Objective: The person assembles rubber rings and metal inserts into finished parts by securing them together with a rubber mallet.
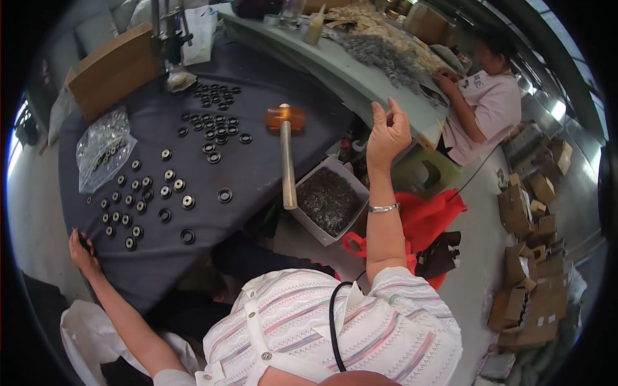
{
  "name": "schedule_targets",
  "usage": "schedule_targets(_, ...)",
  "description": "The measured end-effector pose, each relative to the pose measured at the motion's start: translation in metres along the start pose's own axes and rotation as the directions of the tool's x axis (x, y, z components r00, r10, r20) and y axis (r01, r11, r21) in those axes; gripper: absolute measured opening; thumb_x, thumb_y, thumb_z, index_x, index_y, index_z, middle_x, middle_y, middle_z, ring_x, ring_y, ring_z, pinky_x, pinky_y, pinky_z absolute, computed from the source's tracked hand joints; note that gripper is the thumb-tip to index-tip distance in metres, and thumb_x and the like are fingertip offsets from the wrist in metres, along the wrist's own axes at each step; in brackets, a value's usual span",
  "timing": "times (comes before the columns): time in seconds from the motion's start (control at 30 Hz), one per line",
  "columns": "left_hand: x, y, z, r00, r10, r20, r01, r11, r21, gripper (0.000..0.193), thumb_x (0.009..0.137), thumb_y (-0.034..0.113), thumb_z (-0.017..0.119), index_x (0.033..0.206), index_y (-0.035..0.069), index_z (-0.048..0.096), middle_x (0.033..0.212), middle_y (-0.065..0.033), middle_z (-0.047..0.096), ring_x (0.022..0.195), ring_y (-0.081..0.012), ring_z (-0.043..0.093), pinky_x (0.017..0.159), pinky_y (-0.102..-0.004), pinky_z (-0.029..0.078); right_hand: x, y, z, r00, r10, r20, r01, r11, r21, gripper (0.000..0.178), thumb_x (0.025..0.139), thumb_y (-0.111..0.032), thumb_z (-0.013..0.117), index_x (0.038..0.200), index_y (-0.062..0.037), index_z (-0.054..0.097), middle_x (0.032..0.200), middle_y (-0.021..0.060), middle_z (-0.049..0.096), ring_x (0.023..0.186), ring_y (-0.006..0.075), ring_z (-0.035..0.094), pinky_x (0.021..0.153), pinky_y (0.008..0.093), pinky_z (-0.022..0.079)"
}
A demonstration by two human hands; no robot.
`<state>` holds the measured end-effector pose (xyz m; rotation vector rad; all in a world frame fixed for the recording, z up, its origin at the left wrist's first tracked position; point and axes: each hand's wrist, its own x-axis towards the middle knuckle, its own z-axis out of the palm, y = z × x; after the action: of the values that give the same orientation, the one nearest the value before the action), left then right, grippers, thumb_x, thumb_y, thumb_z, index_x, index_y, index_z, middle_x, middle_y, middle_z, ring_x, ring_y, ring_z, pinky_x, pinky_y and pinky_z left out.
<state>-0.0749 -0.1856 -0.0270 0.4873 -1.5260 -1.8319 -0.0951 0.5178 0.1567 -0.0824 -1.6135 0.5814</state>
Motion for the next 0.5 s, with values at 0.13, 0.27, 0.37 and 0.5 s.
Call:
schedule_targets(0.13, 0.002, -0.003, -0.008, 1.0, -0.019, 0.009, 0.02, 1.0, -0.022, 0.023, 0.094, 0.025, 0.058, 0.106, 0.006, 0.061, 0.077, 0.0002, 0.056, 0.054, -0.0054, 0.049, 0.04, -0.0175, 0.031, 0.041, 0.033, -0.035, 0.984, 0.027, -0.176, -0.039, 0.997, -0.07, 0.031, 0.076, -0.012, 0.078, 0.1, 0.0037, 0.068, 0.064, 0.0024, 0.045, 0.057, 0.0131, 0.042, 0.055, 0.0282, 0.039)
schedule_targets(0.27, 0.003, -0.006, -0.004, 1.0, 0.005, 0.02, -0.004, 1.0, -0.025, 0.022, 0.094, 0.024, 0.058, 0.107, 0.007, 0.06, 0.078, 0.0006, 0.056, 0.055, -0.0047, 0.049, 0.04, -0.0168, 0.031, 0.085, 0.08, -0.069, 0.962, -0.058, -0.267, -0.001, 0.976, -0.217, 0.033, 0.075, -0.016, 0.078, 0.1, 0.003, 0.068, 0.065, 0.0051, 0.05, 0.056, 0.0158, 0.046, 0.055, 0.0311, 0.04)
schedule_targets(0.37, 0.007, -0.006, -0.008, 0.999, 0.0, 0.052, 0.003, 0.998, -0.056, 0.021, 0.095, 0.024, 0.058, 0.106, 0.006, 0.06, 0.078, 0.0005, 0.056, 0.056, -0.0043, 0.05, 0.041, -0.0163, 0.032, 0.108, 0.101, -0.086, 0.943, -0.077, -0.323, -0.011, 0.965, -0.263, 0.034, 0.075, -0.017, 0.078, 0.1, 0.0031, 0.069, 0.066, 0.0063, 0.053, 0.057, 0.0172, 0.048, 0.056, 0.0323, 0.042)
schedule_targets(0.5, 0.008, -0.008, -0.009, 0.998, 0.008, 0.065, -0.003, 0.997, -0.077, 0.02, 0.095, 0.024, 0.058, 0.105, 0.006, 0.061, 0.078, 0.0005, 0.056, 0.057, -0.0041, 0.05, 0.042, -0.0159, 0.033, 0.122, 0.115, -0.103, 0.944, -0.009, -0.33, -0.098, 0.947, -0.307, 0.036, 0.074, -0.019, 0.079, 0.101, 0.0037, 0.069, 0.066, 0.0065, 0.054, 0.06, 0.018, 0.051, 0.059, 0.033, 0.043)
